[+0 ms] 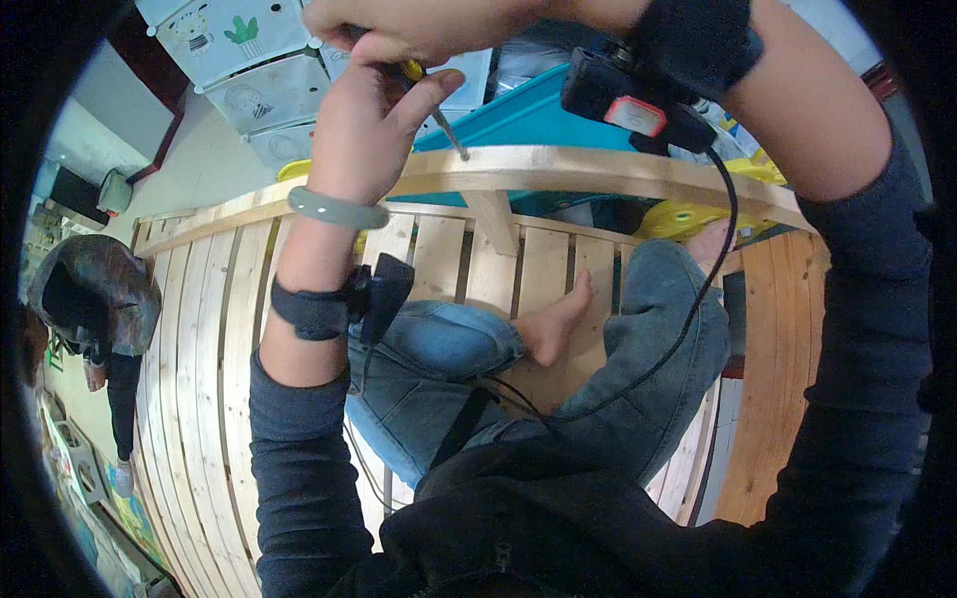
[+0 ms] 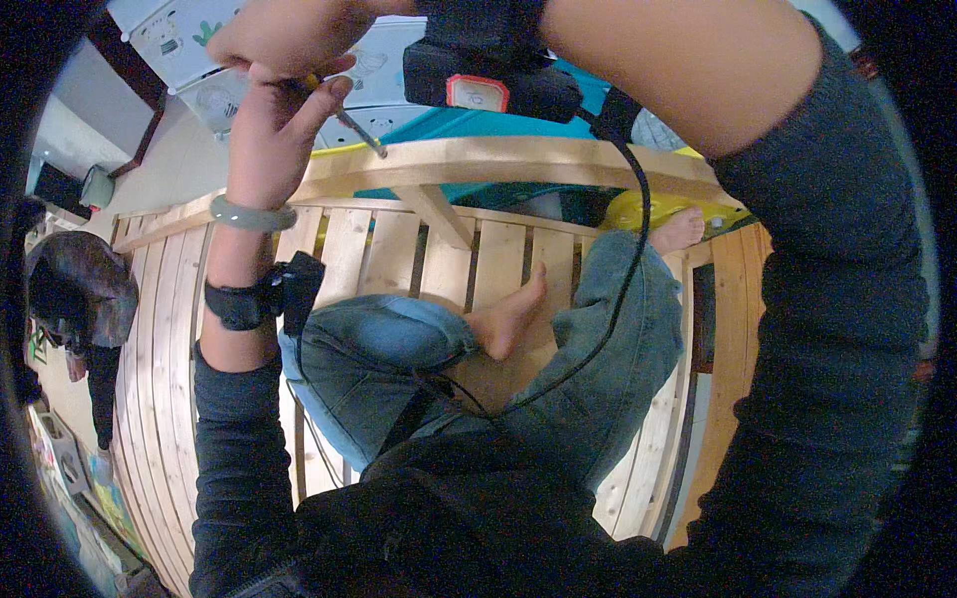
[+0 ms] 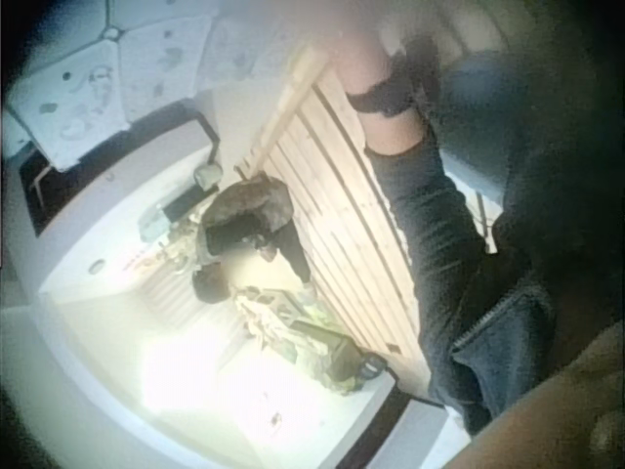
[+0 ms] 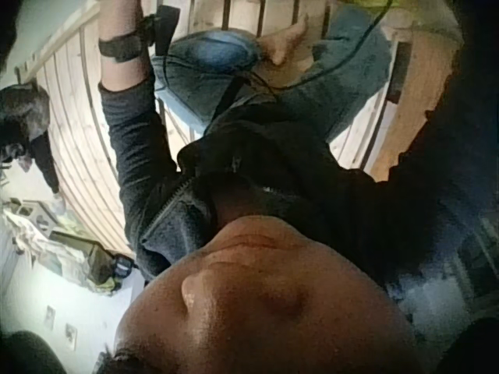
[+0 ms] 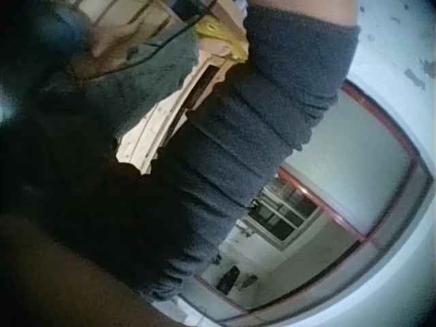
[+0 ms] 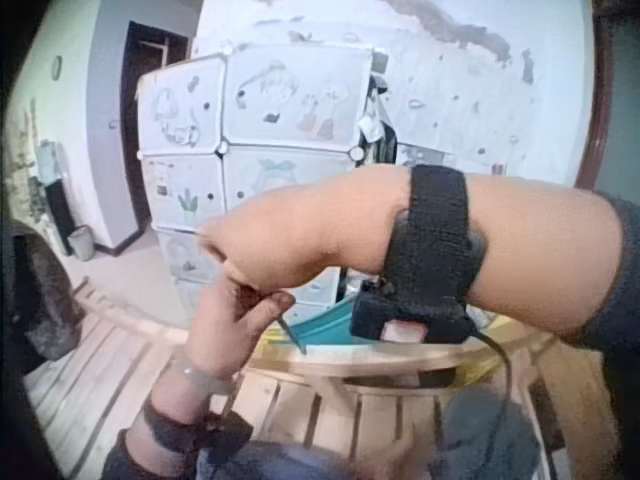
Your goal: The person sits on a wooden frame and uses a screwdriver to fasten screws into wooden slats, assembling a piece of furniture. A child briefly hands the person a small container, which they accept before continuing the assembly.
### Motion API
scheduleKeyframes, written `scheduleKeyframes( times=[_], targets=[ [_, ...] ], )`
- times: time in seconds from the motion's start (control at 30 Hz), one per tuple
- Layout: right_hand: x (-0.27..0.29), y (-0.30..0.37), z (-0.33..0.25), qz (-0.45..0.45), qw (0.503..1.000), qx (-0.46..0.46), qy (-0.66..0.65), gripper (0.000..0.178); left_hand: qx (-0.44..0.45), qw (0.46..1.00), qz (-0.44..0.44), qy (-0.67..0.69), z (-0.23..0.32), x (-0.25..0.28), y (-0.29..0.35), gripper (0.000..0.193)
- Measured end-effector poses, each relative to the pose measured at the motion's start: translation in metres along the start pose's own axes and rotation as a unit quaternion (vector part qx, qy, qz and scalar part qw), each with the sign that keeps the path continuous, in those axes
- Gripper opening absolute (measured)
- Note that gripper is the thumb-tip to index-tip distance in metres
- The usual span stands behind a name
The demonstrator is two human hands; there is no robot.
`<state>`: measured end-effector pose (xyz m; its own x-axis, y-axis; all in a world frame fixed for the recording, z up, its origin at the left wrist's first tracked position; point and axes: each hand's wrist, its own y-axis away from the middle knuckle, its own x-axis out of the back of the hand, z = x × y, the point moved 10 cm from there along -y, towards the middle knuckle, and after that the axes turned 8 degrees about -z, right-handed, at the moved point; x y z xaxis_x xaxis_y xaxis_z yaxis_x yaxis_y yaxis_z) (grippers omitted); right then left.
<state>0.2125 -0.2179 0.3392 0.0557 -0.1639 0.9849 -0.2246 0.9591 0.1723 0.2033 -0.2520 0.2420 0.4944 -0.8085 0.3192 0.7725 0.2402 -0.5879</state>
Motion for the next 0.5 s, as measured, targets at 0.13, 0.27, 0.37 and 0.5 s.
scheduleKeyframes(
  times=[0.13,0.27,0.37,0.5],
  targets=[
    [-0.011,0.016,-0.024,-0.106,0.992,0.069,-0.001,0.024,-0.006,0.985,-0.032,0.172,-0.001,0.001,0.01,0.032],
    [-0.03,0.002,-0.011,-0.1,0.994,0.013,-0.05,0.021,0.007,0.982,-0.028,-0.189,-0.002,-0.005,0.009,0.018],
    [-0.02,0.007,0.008,-0.058,0.993,0.011,-0.1,0.022,0.054,0.987,0.0,-0.154,-0.022,0.001,-0.006,0.019],
    [-0.005,0.009,0.038,0.019,0.992,-0.046,-0.118,0.024,-0.011,0.996,-0.044,0.073,-0.023,-0.005,-0.026,0.024]
  ],
)
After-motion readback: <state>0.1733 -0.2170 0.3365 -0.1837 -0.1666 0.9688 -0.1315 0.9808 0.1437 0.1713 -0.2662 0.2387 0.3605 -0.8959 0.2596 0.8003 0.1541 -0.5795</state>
